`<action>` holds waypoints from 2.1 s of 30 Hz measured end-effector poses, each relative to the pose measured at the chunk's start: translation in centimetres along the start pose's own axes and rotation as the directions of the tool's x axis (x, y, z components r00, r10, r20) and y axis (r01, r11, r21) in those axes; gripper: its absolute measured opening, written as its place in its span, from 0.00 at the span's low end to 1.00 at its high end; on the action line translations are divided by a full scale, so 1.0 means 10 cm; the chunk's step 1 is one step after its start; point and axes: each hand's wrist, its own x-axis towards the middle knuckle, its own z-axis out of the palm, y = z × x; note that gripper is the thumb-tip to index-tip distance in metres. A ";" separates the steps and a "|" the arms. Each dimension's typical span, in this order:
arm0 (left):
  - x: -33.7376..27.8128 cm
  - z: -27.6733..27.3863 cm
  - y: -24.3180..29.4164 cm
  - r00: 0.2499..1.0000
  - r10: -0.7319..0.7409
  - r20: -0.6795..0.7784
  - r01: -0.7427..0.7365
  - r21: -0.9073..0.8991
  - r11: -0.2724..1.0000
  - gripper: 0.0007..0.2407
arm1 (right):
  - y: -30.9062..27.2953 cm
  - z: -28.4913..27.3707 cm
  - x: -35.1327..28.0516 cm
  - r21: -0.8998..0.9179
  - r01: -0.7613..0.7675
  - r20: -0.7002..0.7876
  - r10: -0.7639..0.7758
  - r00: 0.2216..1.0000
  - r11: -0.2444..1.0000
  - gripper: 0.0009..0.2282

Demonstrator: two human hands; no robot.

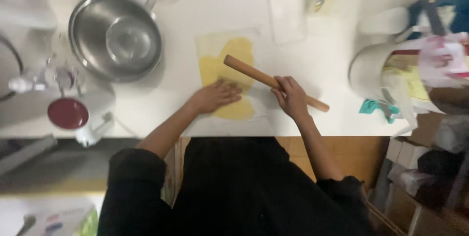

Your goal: Place dough on parchment paper and roll it out flat using a rolling pin.

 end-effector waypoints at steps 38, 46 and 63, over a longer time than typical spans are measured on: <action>-0.06 -0.49 -0.70 0.494 -0.861 -0.119 0.835 -0.212 0.508 0.32 | -0.39 1.41 1.35 -0.356 -0.085 0.090 0.124 0.988 0.931 0.30; -0.17 -0.35 -0.53 0.437 -0.883 -0.172 0.842 -0.266 0.469 0.29 | -0.29 1.26 1.26 -0.325 0.037 0.064 -0.017 0.998 0.945 0.27; 0.06 -0.59 -1.19 0.348 -0.928 -0.130 0.903 -0.221 0.369 0.31 | -0.19 1.32 2.03 -0.383 -0.082 0.111 0.134 0.985 0.920 0.30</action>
